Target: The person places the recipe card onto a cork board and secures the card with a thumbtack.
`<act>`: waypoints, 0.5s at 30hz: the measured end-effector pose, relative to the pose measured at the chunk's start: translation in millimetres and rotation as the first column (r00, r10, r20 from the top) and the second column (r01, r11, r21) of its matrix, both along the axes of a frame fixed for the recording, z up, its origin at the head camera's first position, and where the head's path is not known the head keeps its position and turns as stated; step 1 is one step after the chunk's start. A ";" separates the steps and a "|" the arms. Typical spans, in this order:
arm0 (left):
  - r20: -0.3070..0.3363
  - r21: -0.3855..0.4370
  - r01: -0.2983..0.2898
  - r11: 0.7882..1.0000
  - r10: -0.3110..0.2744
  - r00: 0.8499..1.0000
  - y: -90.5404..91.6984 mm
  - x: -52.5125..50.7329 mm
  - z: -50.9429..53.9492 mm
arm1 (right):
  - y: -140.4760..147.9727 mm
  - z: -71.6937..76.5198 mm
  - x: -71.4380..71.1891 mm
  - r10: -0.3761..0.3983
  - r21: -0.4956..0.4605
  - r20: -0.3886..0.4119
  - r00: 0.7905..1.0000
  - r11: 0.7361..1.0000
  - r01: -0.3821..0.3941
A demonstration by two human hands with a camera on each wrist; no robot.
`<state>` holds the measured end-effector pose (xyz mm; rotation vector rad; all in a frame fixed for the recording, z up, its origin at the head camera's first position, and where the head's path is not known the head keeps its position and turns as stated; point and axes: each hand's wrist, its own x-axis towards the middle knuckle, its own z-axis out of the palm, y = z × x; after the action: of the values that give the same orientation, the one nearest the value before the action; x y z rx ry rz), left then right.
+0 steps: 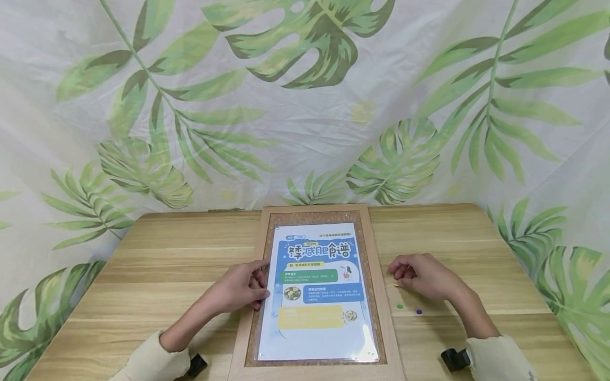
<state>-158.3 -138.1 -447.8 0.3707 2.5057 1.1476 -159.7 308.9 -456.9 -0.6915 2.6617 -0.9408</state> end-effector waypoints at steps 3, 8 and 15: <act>0.000 0.002 0.000 1.000 0.000 1.000 -0.3 -0.2 -0.3 | -1.4 0.6 0.2 -0.003 0.000 0.000 1.000 1.000 0.003; -0.002 0.005 0.006 1.000 -0.006 1.000 -0.6 -0.9 -0.8 | -3.4 1.7 1.0 0.008 -0.013 0.007 1.000 1.000 -0.008; -0.001 0.006 0.010 1.000 -0.010 1.000 -0.1 -1.1 -0.6 | -4.0 1.2 2.0 0.038 -0.059 0.057 0.998 0.998 -0.035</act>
<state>-159.4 -138.2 -448.4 0.3848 2.4989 1.1510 -157.7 304.8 -455.8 -0.7111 2.5718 -1.0158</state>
